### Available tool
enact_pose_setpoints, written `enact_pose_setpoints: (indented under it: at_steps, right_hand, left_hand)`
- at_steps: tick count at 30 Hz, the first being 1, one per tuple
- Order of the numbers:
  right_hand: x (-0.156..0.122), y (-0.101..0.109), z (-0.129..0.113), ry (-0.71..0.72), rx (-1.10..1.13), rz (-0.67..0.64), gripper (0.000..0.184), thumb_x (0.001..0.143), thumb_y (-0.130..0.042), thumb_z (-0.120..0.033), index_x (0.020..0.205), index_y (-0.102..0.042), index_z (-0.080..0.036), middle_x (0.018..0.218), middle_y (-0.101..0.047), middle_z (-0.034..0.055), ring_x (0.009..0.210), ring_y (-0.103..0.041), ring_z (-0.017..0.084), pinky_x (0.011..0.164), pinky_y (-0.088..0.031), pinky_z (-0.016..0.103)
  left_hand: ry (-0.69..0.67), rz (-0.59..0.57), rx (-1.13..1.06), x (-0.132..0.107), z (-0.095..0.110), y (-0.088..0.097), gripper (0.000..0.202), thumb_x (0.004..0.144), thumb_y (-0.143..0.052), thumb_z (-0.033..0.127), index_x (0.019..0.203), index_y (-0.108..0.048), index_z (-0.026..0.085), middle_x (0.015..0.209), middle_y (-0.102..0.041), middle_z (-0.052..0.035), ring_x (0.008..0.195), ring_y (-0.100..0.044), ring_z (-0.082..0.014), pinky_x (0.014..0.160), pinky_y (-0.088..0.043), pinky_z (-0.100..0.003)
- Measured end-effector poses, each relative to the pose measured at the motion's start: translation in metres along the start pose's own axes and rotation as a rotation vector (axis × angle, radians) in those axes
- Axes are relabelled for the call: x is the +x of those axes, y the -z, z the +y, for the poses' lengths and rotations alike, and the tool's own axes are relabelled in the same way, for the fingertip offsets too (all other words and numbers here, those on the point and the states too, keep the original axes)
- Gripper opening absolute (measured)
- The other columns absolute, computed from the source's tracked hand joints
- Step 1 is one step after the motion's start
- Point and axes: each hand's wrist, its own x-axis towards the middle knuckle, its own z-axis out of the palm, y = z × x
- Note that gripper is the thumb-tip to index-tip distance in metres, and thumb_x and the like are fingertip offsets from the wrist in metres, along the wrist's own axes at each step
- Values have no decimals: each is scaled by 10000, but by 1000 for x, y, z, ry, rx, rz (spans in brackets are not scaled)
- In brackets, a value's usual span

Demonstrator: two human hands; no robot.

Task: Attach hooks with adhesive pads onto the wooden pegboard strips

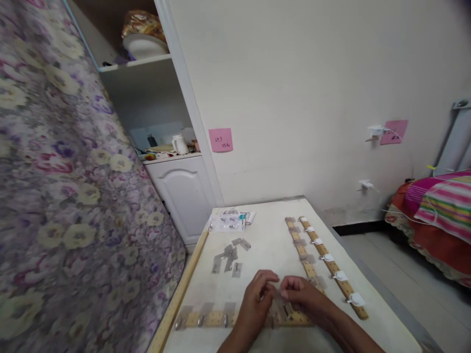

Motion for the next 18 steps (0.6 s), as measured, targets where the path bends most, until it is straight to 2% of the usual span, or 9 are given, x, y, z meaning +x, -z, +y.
enact_pose_setpoints:
  at_steps: [3, 4, 9, 14, 18]
  right_hand:
    - [-1, 2, -2, 21, 42, 30, 267, 633, -723, -355, 669, -526, -178, 531, -407, -87, 448, -299, 43, 433, -222, 190]
    - [-1, 3, -2, 21, 56, 36, 263, 642, -717, -349, 676, -518, -180, 527, -412, -88, 442, -310, 42, 431, -233, 186]
    - [-4, 8, -2, -5, 44, 57, 273, 647, -709, -352, 694, -496, -187, 503, -458, -88, 411, -373, 40, 417, -309, 168]
    - [-5, 11, 1, 28, -80, 92, 249, 640, -692, -327, 743, -515, -186, 504, -479, -95, 395, -416, 47, 399, -355, 168]
    - [-7, 18, 2, 16, -278, 56, 218, 658, -636, -286, 826, -539, -187, 539, -514, -88, 381, -430, 52, 390, -332, 174]
  left_hand:
    - [169, 160, -180, -11, -16, -9, 186, 814, -480, 304, 946, -559, 200, 864, -619, -25, 688, -600, -150, 672, -451, -281]
    - [215, 180, -256, -15, -22, -13, 203, 806, -490, 341, 934, -549, 195, 842, -614, -19, 663, -605, -149, 644, -453, -282]
    - [420, 116, -547, -31, -44, -38, 370, 674, -618, 480, 870, -533, 178, 700, -620, 12, 491, -575, -120, 478, -387, -240]
    - [492, 102, -654, -33, -37, -54, 321, 657, -645, 434, 784, -529, 163, 591, -630, 18, 430, -550, -95, 429, -335, -206]
    - [546, 173, -778, -36, -38, -70, 360, 613, -684, 468, 696, -491, 176, 537, -617, 28, 376, -502, -71, 393, -276, -190]
